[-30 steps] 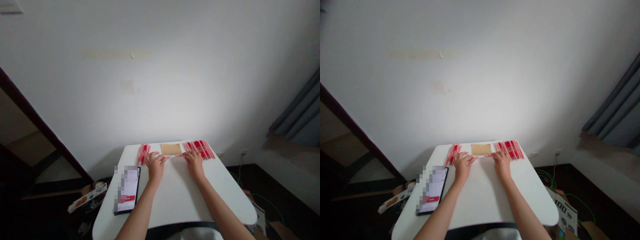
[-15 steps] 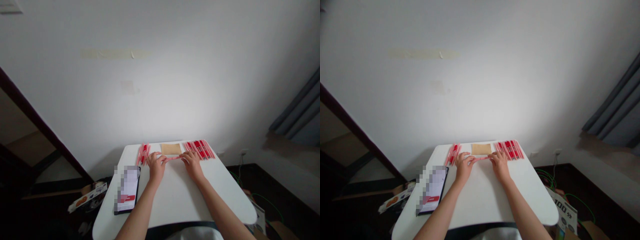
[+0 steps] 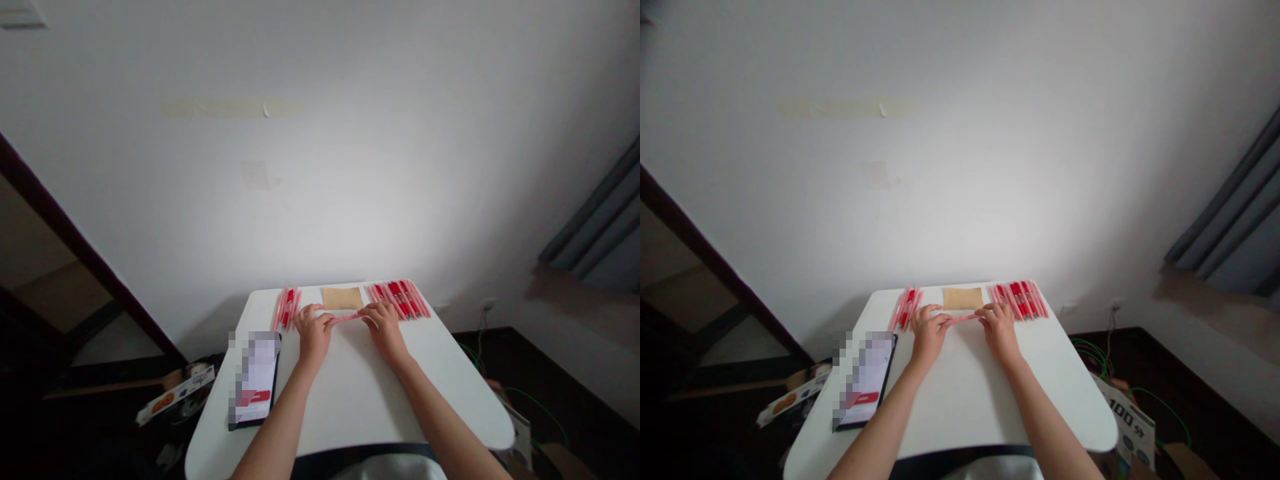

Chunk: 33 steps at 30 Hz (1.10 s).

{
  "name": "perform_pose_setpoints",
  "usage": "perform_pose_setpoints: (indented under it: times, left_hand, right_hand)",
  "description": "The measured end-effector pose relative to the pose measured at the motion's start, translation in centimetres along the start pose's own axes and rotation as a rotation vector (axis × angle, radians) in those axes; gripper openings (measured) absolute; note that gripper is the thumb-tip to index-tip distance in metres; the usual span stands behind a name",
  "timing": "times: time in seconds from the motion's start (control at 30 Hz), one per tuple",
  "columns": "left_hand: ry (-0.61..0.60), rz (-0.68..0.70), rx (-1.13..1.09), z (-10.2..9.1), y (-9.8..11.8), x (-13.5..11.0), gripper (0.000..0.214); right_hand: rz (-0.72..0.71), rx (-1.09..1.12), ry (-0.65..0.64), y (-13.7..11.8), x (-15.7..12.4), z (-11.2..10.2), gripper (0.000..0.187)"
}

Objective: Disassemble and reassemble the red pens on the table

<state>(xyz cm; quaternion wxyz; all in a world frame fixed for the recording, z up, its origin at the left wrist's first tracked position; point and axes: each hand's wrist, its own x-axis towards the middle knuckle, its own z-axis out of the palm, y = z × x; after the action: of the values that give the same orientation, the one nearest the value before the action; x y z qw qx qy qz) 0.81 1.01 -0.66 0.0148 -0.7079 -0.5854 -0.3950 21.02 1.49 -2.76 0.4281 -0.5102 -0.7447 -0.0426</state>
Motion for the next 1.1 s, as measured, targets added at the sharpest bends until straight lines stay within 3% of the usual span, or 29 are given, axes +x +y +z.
perform_pose_setpoints:
  times: [0.6,1.1]
  left_hand:
    - [-0.017,0.015,-0.026,0.28,-0.09,-0.04,0.006]
    - [0.024,0.037,-0.048,0.41,-0.27,0.04,0.015]
  right_hand:
    - [0.03,0.132,-0.048,-0.23,0.15,-0.15,0.026]
    - [0.094,0.232,-0.07,-0.35,0.04,-0.05,0.023]
